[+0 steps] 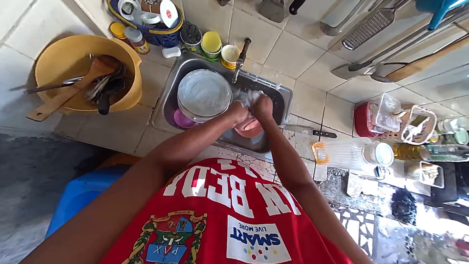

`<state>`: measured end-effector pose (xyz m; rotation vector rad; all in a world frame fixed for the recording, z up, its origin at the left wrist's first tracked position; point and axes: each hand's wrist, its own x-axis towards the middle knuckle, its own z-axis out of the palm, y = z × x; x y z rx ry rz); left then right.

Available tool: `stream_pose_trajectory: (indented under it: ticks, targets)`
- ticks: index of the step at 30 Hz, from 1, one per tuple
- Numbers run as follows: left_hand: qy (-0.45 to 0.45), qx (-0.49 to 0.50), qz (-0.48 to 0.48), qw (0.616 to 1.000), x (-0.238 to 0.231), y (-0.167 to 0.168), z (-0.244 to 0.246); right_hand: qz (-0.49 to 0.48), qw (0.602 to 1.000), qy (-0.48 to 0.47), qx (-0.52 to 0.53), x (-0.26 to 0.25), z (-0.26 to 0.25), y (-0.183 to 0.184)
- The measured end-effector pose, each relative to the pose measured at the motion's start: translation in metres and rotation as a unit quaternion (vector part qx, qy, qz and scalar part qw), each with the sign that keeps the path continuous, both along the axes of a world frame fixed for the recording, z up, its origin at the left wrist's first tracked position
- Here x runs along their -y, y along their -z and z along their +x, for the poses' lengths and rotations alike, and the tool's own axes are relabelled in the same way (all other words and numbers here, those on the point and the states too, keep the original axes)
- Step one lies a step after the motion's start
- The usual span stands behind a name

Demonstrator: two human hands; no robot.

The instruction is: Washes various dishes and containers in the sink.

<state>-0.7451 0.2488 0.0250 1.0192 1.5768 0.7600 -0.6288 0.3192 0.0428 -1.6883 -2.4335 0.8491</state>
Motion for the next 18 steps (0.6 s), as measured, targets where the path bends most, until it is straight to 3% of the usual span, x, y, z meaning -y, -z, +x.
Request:
stream_pose_trajectory:
  ticks: [2, 4, 6, 8, 9, 11, 13, 15, 18]
  targets:
    - [-0.042, 0.043, 0.054, 0.997, 0.001, -0.003, 0.002, -0.009, 0.988, 0.034, -0.149, -0.021, 0.011, 0.015]
    - [-0.07, 0.11, 0.112, 0.985, 0.012, 0.001, -0.006, -0.035, 0.946, 0.08, -0.312, -0.039, 0.032, 0.045]
    - [-0.081, 0.175, 0.126, 0.973, 0.021, 0.007, -0.014, -0.094, 0.909, 0.154, -0.376, -0.038, 0.051, 0.069]
    - [-0.028, 0.187, 0.086, 0.978, 0.025, 0.011, -0.026, -0.121, 0.914, 0.184, -0.342, -0.029, 0.054, 0.082]
    - [0.013, 0.165, 0.052, 0.985, 0.023, 0.014, -0.031, -0.121, 0.937, 0.161, -0.285, -0.027, 0.051, 0.081]
    - [0.069, 0.099, -0.02, 0.992, 0.017, 0.021, -0.027, -0.102, 0.989, 0.042, -0.095, -0.018, 0.035, 0.055]
    - [0.035, 0.07, -0.049, 0.996, 0.01, 0.018, -0.014, -0.065, 0.995, -0.059, 0.053, -0.001, 0.004, 0.015]
    - [-0.014, 0.055, -0.039, 0.998, 0.003, 0.01, -0.005, -0.042, 0.998, -0.047, 0.018, -0.004, -0.004, 0.009]
    - [-0.052, 0.109, 0.034, 0.992, 0.007, 0.005, -0.009, -0.053, 0.97, 0.042, -0.232, -0.03, 0.021, 0.041]
